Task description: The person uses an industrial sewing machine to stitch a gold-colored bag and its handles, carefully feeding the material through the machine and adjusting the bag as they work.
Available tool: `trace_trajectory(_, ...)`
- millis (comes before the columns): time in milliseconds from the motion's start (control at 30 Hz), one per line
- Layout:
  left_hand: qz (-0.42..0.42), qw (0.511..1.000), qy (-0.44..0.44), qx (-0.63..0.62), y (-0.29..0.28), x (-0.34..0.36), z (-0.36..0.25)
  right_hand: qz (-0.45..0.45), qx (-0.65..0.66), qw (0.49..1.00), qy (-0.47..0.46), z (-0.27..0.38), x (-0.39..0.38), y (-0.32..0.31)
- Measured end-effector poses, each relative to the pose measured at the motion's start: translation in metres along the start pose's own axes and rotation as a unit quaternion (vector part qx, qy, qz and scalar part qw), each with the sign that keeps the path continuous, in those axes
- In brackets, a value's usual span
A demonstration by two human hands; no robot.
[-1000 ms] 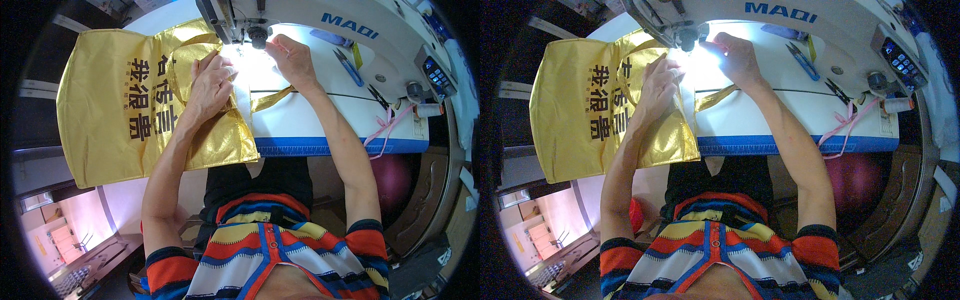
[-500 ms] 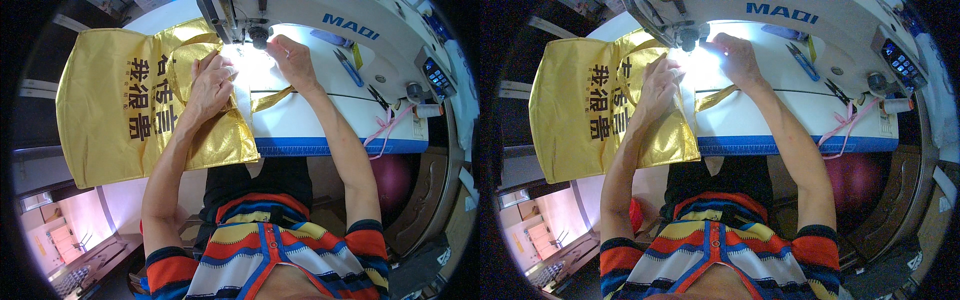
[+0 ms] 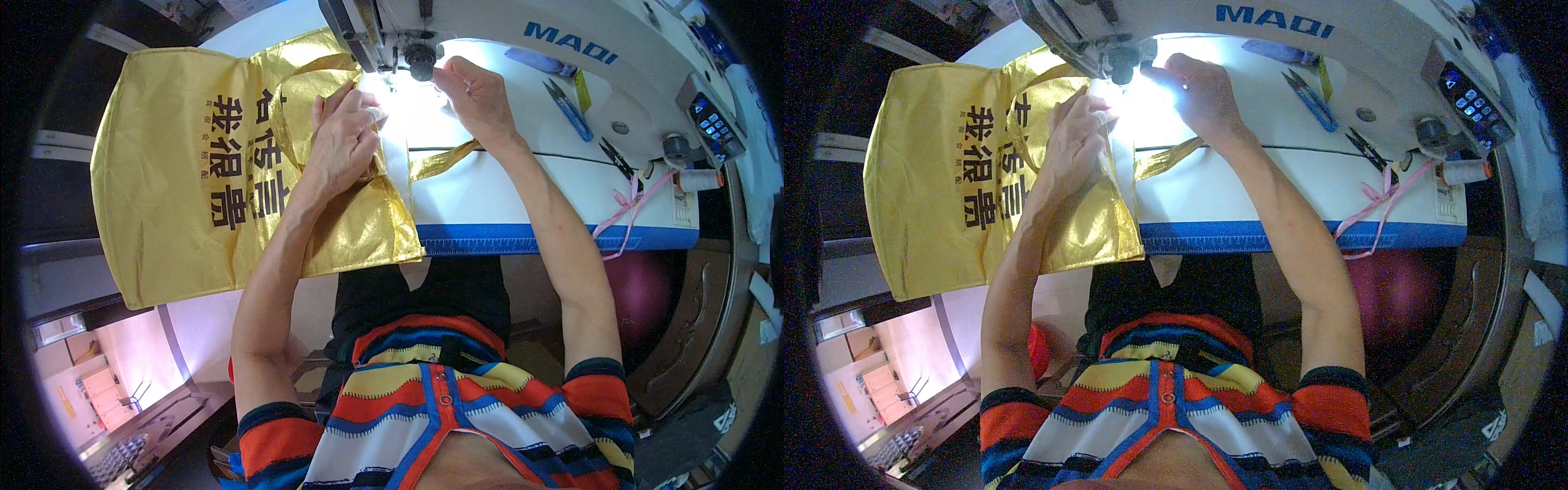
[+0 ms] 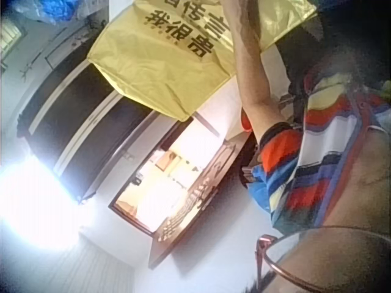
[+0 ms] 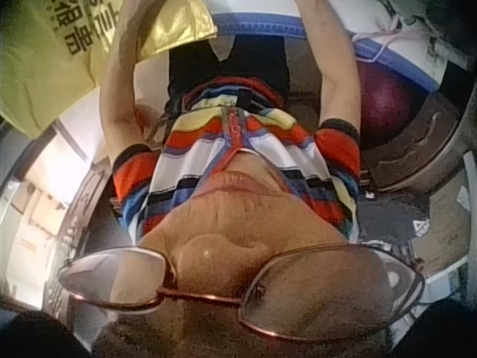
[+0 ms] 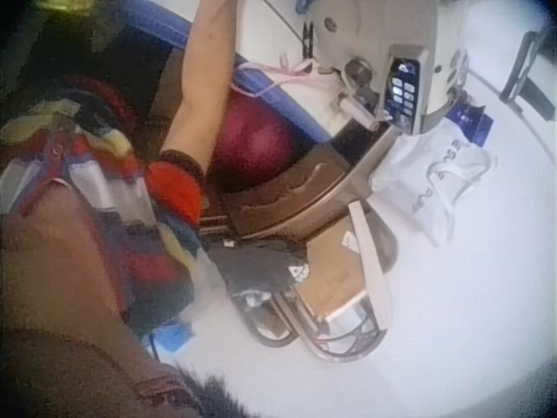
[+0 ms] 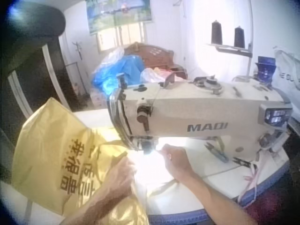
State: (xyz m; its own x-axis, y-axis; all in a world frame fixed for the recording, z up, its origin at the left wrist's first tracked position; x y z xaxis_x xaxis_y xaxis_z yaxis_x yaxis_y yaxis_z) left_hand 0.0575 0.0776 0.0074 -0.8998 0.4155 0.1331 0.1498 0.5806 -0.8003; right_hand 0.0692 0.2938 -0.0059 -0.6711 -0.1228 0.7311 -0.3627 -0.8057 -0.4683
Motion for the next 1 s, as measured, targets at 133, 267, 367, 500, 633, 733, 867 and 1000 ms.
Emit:
trace_trajectory(133,0.000,1.000,-0.015,0.007,-0.003,-0.004,-0.006,0.002,-0.009,1.000,-0.012,0.002,0.003,-0.001)
trace_trajectory(267,0.005,1.000,-0.026,-0.005,-0.002,-0.005,-0.008,0.012,-0.037,0.999,-0.021,0.003,0.000,-0.002)
trace_trajectory(367,-0.005,1.000,-0.018,-0.001,-0.001,-0.006,-0.003,0.019,-0.055,0.998,-0.026,0.008,0.000,0.001)
trace_trajectory(500,0.001,1.000,-0.024,0.006,-0.003,-0.006,-0.003,0.034,-0.037,0.998,0.030,0.008,0.001,0.000)
trace_trajectory(633,-0.008,1.000,0.025,0.006,0.008,0.002,0.006,0.021,-0.117,0.989,-0.092,-0.007,-0.004,-0.007)
trace_trajectory(733,-0.031,0.998,0.058,0.011,0.006,0.002,0.024,0.033,-0.065,0.997,0.008,0.003,0.007,0.006)
trace_trajectory(867,-0.036,0.994,0.099,0.012,0.003,0.002,0.004,-0.026,-0.042,0.999,0.000,-0.004,0.002,0.004)
trace_trajectory(1000,-0.014,0.995,0.097,0.005,0.000,0.001,0.000,-0.022,-0.054,0.998,0.008,-0.007,-0.001,0.010)
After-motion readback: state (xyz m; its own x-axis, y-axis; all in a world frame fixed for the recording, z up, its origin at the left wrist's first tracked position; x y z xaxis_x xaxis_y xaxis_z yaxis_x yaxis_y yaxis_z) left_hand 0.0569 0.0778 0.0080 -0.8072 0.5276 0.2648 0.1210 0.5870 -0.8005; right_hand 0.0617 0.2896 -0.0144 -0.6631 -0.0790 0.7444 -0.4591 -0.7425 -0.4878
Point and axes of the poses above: each hand's wrist, its own x-axis towards the middle knuckle, its own y-axis out of the palm, z = x × y, the point moved 1 cm from there along x, towards the middle knuckle, and after that the axes turned 15 degrees about -y, right-handed, at the moved point
